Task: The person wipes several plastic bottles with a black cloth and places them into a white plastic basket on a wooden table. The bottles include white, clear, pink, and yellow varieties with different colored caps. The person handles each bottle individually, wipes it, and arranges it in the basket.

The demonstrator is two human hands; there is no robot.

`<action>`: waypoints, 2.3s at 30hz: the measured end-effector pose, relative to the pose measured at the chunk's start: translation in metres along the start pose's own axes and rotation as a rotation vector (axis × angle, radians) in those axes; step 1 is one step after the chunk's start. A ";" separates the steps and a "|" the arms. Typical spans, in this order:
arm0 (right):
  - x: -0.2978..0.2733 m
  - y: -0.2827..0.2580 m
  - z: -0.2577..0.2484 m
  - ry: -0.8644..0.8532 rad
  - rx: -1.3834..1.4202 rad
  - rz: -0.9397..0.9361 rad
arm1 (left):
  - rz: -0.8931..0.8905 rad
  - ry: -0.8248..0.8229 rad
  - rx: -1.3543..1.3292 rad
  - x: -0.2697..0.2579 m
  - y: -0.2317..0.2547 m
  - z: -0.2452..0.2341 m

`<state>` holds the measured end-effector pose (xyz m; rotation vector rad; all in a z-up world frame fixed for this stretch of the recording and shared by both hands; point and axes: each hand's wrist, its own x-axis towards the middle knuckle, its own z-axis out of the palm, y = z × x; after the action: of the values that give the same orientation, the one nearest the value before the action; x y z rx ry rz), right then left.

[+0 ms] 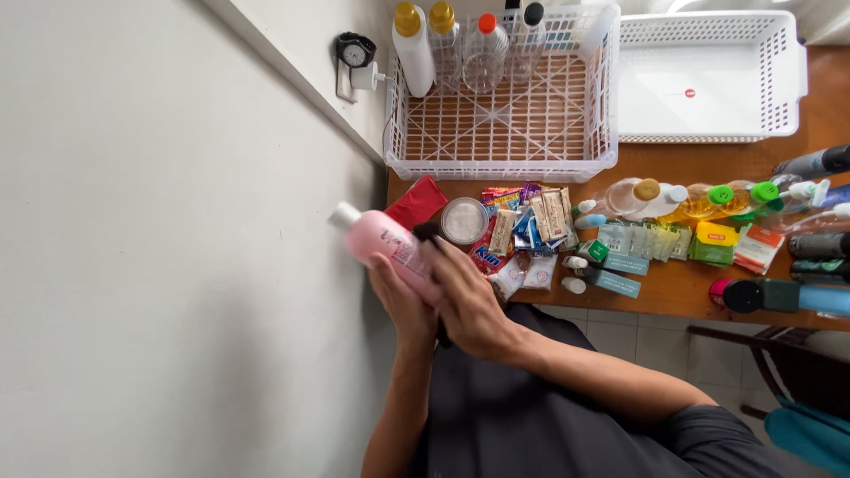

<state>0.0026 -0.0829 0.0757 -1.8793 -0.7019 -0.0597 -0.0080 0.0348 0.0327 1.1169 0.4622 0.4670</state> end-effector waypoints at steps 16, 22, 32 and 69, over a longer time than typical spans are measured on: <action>0.037 -0.005 -0.033 0.002 0.065 -0.030 | 0.072 -0.387 0.286 -0.021 0.022 0.009; 0.061 0.046 -0.027 -0.097 0.432 0.414 | -0.687 -0.729 -0.361 -0.026 -0.003 -0.033; 0.011 -0.024 0.028 0.114 0.190 0.258 | 0.005 -0.112 0.129 -0.017 -0.016 -0.057; 0.092 0.064 -0.079 0.275 -0.215 0.260 | 0.410 -0.578 0.584 0.107 -0.026 0.097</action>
<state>0.1318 -0.1265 0.0889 -2.1023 -0.2684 -0.2303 0.1375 0.0151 0.0316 1.8529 -0.1655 0.3432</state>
